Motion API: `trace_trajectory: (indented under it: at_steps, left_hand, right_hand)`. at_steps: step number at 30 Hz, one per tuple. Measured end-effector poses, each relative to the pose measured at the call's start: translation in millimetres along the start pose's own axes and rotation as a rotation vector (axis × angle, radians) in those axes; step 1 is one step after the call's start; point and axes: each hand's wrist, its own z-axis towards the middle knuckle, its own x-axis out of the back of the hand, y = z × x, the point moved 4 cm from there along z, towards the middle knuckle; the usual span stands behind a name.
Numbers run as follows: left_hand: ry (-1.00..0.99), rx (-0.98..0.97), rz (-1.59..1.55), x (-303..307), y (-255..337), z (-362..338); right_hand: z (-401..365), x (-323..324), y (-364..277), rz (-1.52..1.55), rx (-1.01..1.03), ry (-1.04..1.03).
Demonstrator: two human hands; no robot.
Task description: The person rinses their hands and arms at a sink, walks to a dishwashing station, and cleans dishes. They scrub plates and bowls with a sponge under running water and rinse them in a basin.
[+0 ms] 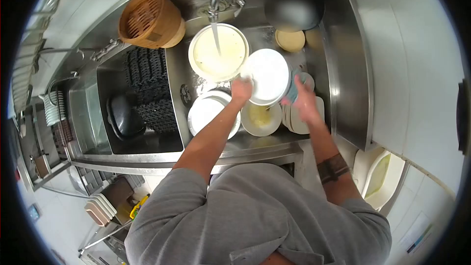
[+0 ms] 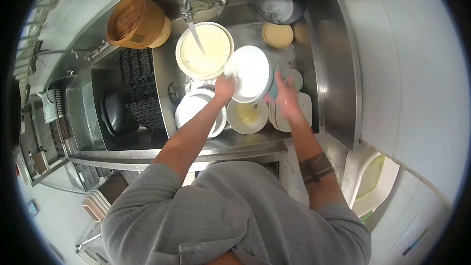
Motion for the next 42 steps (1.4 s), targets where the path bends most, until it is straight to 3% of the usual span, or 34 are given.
trace_trajectory:
  at_steps: [1,3,4,5,7,8,10,13,14,16,17,18,19,20,21,22,23,24,25,26,27,29,33,37,39,40,42]
  left_hand:
    - [-0.019,0.002,0.003,-4,-6,1]
    - [-0.226,0.059,0.188,-21,-17,12]
    - [-0.296,0.306,-0.016,-5,19,3]
    - [-0.296,0.302,-0.023,-11,16,6]
    - [-0.405,-0.013,0.403,-27,7,17]
    - [-0.399,-0.015,0.399,-32,9,18]
    - [-0.161,0.218,0.271,-32,9,22]
    - [-0.187,0.205,0.302,-28,19,22]
    - [-0.182,0.212,0.299,-29,17,24]
    - [-0.284,0.171,0.328,-37,6,30]
    - [-0.280,0.173,0.331,-41,-7,37]
    - [-0.409,0.032,0.465,-52,-19,43]
    - [-0.537,-0.110,0.596,-61,-27,44]
    - [-0.540,-0.104,0.600,-53,-19,39]
    - [-0.510,0.118,0.431,-36,-6,32]
    - [-0.470,0.333,0.258,-25,-1,25]
    - [-0.465,0.333,0.263,-29,-6,25]
    - [-0.420,0.301,0.250,-39,-17,26]
    - [-0.378,0.271,0.235,-52,-36,28]
    - [-0.422,0.418,0.040,-80,-80,38]
    - [-0.418,0.423,0.040,-70,-67,34]
    - [-0.458,0.684,-0.740,-62,-39,14]
    - [-0.442,0.683,-0.875,-55,-18,18]
    - [-0.532,0.578,-0.769,-18,35,6]
    - [-0.557,0.382,-0.683,21,76,11]
    - [-0.461,0.288,-0.635,31,76,22]
    - [-0.340,0.113,-0.663,65,95,44]
  right_hand:
    - [-3,8,-52,0.062,-0.073,0.186]
    - [15,18,-123,-0.085,0.314,0.134]
    - [24,18,-160,-0.284,0.460,0.207]
    - [33,11,-194,-0.485,0.606,0.273]
    - [56,-3,-237,-0.671,0.640,0.294]
    - [79,-3,-241,-0.673,0.647,0.292]
    - [115,-3,-236,-0.892,0.823,0.315]
    - [128,-1,-222,-1.127,0.907,0.442]
    - [104,-6,-222,-1.088,1.040,0.528]
    - [76,-4,-194,-0.894,0.950,0.425]
    - [65,-5,-162,-0.779,0.789,0.352]
    - [66,-7,-123,-0.664,0.628,0.279]
    - [79,-7,-88,-0.761,0.625,0.246]
    - [93,-3,-49,-0.857,0.616,0.214]
    - [112,5,-7,-0.852,0.613,0.211]
    - [138,14,34,-1.041,0.506,0.243]
    - [159,22,52,-1.225,0.397,0.274]
    - [174,28,49,-1.219,0.401,0.271]
    - [188,33,54,-0.923,0.144,0.076]
    - [197,33,63,-0.617,-0.106,-0.113]
    - [202,37,65,-0.617,-0.107,-0.120]
    - [205,37,80,0.004,-0.548,-0.258]
    - [189,34,61,0.123,-0.557,-0.300]
    - [150,40,17,0.261,-0.564,-0.295]
    - [133,35,2,0.364,-0.519,-0.301]
    - [125,23,3,0.471,-0.508,-0.373]
    - [114,-4,3,0.526,-0.453,-0.319]
